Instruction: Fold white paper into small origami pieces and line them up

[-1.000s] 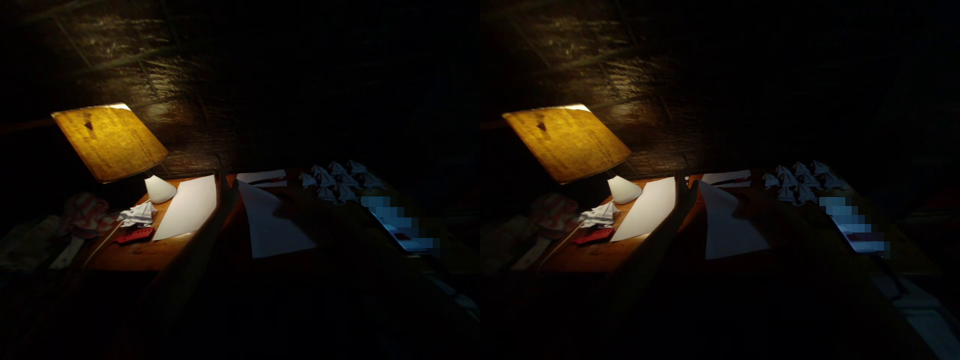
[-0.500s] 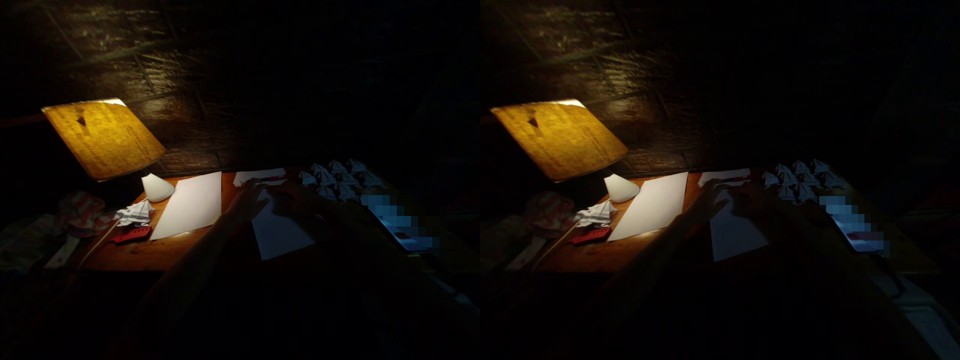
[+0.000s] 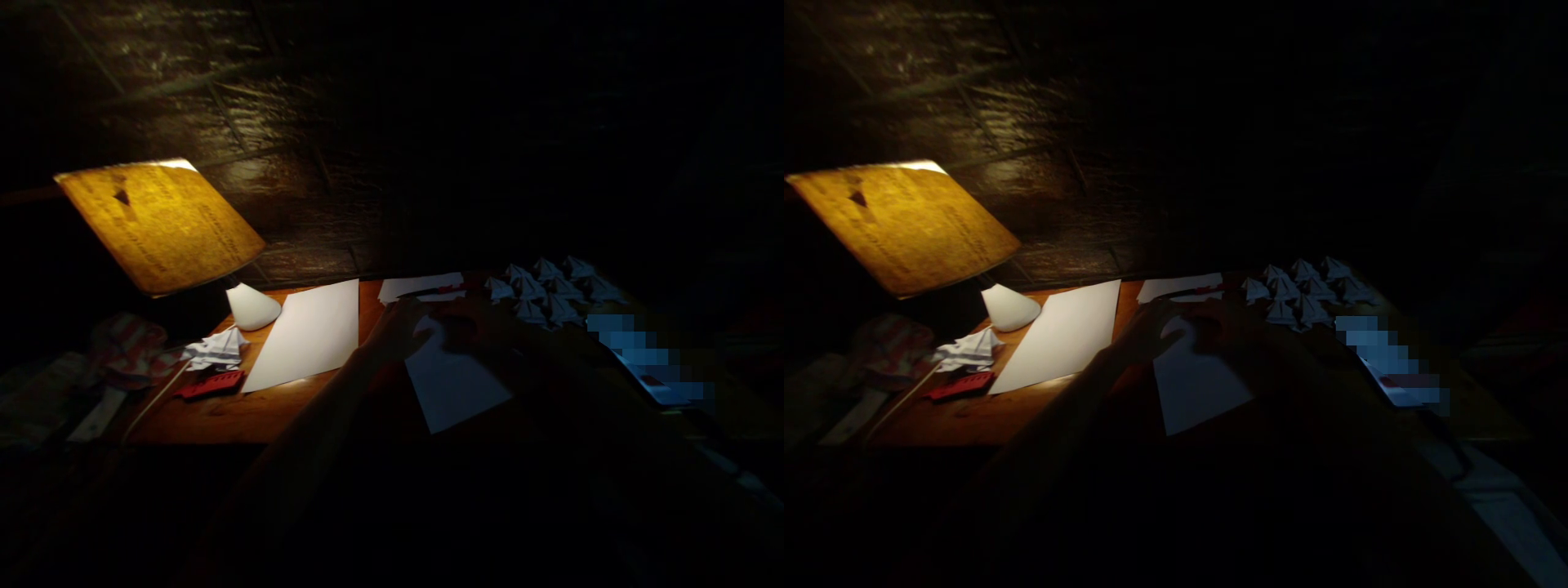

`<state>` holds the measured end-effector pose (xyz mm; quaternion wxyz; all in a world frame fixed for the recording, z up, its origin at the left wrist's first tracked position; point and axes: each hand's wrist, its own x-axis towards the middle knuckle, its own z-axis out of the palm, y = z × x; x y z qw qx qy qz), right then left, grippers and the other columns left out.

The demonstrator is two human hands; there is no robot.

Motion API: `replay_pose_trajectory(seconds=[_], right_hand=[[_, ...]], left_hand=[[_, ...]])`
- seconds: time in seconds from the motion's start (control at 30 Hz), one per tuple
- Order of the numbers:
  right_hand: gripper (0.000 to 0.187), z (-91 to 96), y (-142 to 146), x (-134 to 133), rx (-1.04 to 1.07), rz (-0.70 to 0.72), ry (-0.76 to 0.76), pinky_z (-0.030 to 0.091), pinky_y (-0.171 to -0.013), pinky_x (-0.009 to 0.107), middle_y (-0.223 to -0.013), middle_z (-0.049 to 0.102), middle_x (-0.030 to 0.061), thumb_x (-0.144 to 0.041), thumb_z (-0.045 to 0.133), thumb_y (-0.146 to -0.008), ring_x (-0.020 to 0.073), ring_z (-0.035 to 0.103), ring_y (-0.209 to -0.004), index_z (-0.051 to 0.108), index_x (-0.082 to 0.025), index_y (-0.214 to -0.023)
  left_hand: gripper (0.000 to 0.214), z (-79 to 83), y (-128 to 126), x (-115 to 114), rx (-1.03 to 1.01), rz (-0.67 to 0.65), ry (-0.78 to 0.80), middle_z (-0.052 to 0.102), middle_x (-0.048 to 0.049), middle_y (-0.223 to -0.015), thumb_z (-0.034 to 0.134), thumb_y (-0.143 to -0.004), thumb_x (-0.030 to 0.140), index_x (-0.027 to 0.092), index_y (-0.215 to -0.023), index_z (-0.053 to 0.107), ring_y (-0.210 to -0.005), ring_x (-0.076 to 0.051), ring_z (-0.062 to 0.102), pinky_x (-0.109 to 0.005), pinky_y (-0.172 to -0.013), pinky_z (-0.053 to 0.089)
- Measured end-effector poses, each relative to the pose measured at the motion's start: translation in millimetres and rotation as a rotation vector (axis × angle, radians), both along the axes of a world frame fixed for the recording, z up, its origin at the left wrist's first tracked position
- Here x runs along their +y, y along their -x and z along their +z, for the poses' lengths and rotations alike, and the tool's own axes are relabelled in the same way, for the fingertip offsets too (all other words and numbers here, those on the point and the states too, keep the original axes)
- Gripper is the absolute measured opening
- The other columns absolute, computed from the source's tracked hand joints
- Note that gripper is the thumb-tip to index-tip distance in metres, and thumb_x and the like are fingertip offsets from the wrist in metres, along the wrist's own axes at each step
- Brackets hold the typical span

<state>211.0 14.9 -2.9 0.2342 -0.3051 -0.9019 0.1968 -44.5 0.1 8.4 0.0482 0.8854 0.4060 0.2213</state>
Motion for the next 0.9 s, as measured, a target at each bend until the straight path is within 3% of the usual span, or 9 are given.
replay_pose_trajectory(seconds=[0.13, 0.27, 0.37, 0.5, 0.67, 0.9], right_hand=[[0.07, -3.0, -1, 3, 0.017, -0.005, -0.017, 0.044, -0.115, 0.056, -0.146, 0.063, 0.0125, -0.053, 0.078, -0.083, 0.0344, 0.06, -0.131, 0.062, -0.029, -0.147], [0.07, -2.9, -2, 3, 0.028, 0.009, -0.01, 0.045, -0.114, 0.055, -0.145, 0.064, 0.013, -0.048, 0.08, -0.081, 0.0342, 0.061, -0.132, 0.064, -0.027, -0.146], [0.069, 0.1, -2, 0, 0.011, -0.03, 0.015, 0.046, -0.112, 0.055, -0.142, 0.066, 0.0128, -0.045, 0.081, -0.08, 0.0353, 0.062, -0.13, 0.065, -0.028, -0.144], [0.066, 4.4, 0, -5, 0.03, -0.01, 0.044, 0.046, -0.114, 0.054, -0.145, 0.064, 0.0101, -0.042, 0.081, -0.081, 0.0333, 0.061, -0.131, 0.065, -0.031, -0.144], [0.067, 6.1, 2, -7, 0.032, -0.009, 0.076, 0.044, -0.118, 0.054, -0.149, 0.063, 0.0077, -0.043, 0.082, -0.08, 0.0345, 0.059, -0.136, 0.065, -0.033, -0.144], [0.067, 6.7, 1, -6, 0.057, -0.025, 0.106, 0.046, -0.116, 0.056, -0.149, 0.064, 0.0089, -0.037, 0.082, -0.078, 0.0367, 0.061, -0.134, 0.067, -0.03, -0.143]], left_hand=[[0.04, -1.2, -2, -3, 0.001, -0.001, -0.013, 0.065, -0.0129, -0.133, 0.067, -0.094, 0.034, 0.025, -0.132, 0.062, -0.13, -0.039, 0.055, -0.062, -0.113, 0.04], [0.052, -2.8, 2, -10, 0.036, 0.085, -0.052, 0.058, -0.0153, -0.142, 0.07, -0.093, 0.04, 0.024, -0.14, 0.054, -0.137, -0.041, 0.051, -0.067, -0.121, 0.032], [0.062, -6.6, 18, -18, 0.041, 0.135, -0.067, 0.047, -0.0214, -0.153, 0.068, -0.094, 0.043, 0.019, -0.148, 0.047, -0.145, -0.044, 0.044, -0.067, -0.122, 0.033], [0.068, -15.6, 45, -29, 0.001, 0.192, -0.067, 0.031, -0.0195, -0.167, 0.069, -0.094, 0.046, 0.025, -0.153, 0.042, -0.153, -0.046, 0.035, -0.069, -0.121, 0.034], [0.056, -22.9, 46, -33, -0.054, 0.167, -0.067, 0.037, -0.0158, -0.165, 0.061, -0.099, 0.044, 0.025, -0.151, 0.047, -0.155, -0.041, 0.034, -0.065, -0.125, 0.032], [0.053, -19.2, 36, -30, -0.058, 0.201, -0.116, 0.045, -0.0146, -0.16, 0.064, -0.097, 0.043, 0.025, -0.146, 0.052, -0.156, -0.042, 0.032, -0.066, -0.125, 0.03]])
